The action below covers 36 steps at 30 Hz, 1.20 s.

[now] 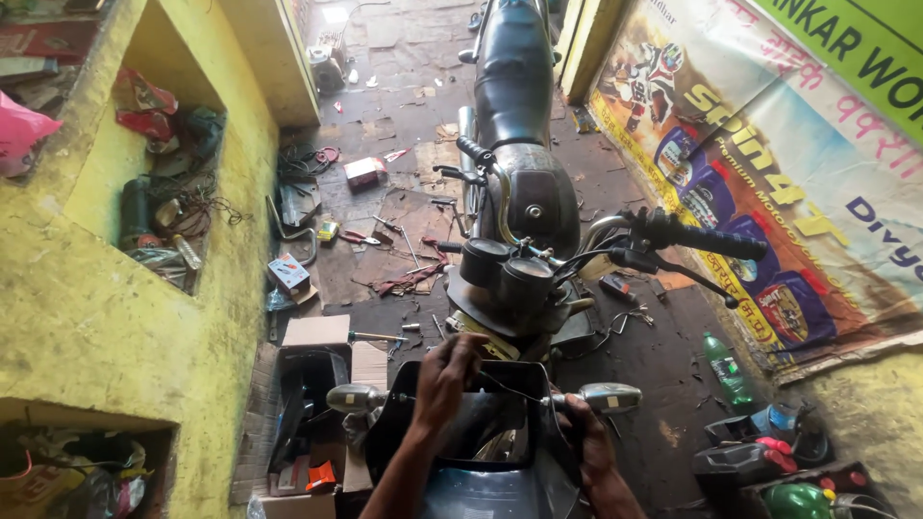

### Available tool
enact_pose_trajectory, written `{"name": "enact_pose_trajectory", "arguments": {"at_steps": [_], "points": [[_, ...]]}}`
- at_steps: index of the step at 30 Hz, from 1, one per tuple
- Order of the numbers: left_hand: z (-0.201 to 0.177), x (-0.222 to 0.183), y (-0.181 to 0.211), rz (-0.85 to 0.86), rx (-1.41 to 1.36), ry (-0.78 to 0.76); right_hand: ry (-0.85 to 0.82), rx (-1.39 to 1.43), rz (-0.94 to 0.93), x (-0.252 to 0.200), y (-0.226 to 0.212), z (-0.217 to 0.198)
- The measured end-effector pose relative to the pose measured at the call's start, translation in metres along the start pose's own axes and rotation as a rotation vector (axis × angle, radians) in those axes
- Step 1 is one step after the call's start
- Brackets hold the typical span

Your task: Repairing and assembling the front cowl and wiring of a motorcycle in a service bay.

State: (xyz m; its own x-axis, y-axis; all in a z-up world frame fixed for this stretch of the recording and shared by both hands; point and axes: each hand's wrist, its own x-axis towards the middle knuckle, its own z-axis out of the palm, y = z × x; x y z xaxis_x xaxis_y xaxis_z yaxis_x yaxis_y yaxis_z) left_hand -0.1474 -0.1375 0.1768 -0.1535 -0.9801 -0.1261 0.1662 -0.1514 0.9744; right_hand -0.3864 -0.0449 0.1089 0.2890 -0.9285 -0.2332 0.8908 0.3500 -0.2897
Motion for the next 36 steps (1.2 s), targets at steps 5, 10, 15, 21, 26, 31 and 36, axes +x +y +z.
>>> {"name": "enact_pose_trajectory", "arguments": {"at_steps": [5,10,15,21,26,31,36], "points": [[-0.013,-0.038,0.029,0.098,-0.037,-0.003,0.292,-0.066,0.016,-0.002,0.005,-0.012],[-0.014,-0.055,0.033,0.304,0.265,-0.079,0.304,-0.06,-0.017,0.005,0.007,-0.027],[-0.018,-0.067,0.02,0.331,0.285,-0.056,0.493,-0.095,-0.034,0.006,0.015,-0.038],[-0.026,-0.084,-0.013,0.225,0.551,-0.054,0.81,-0.181,-0.018,-0.008,0.027,-0.08],[-0.028,-0.106,-0.037,0.281,0.701,-0.164,0.883,-0.177,-0.042,-0.017,0.032,-0.094],[-0.034,-0.126,-0.106,0.314,0.709,-0.211,0.895,-0.139,-0.073,-0.018,0.037,-0.11],[-0.052,-0.139,-0.146,0.099,1.011,-0.513,0.911,-0.152,-0.084,-0.016,0.038,-0.106]]}}
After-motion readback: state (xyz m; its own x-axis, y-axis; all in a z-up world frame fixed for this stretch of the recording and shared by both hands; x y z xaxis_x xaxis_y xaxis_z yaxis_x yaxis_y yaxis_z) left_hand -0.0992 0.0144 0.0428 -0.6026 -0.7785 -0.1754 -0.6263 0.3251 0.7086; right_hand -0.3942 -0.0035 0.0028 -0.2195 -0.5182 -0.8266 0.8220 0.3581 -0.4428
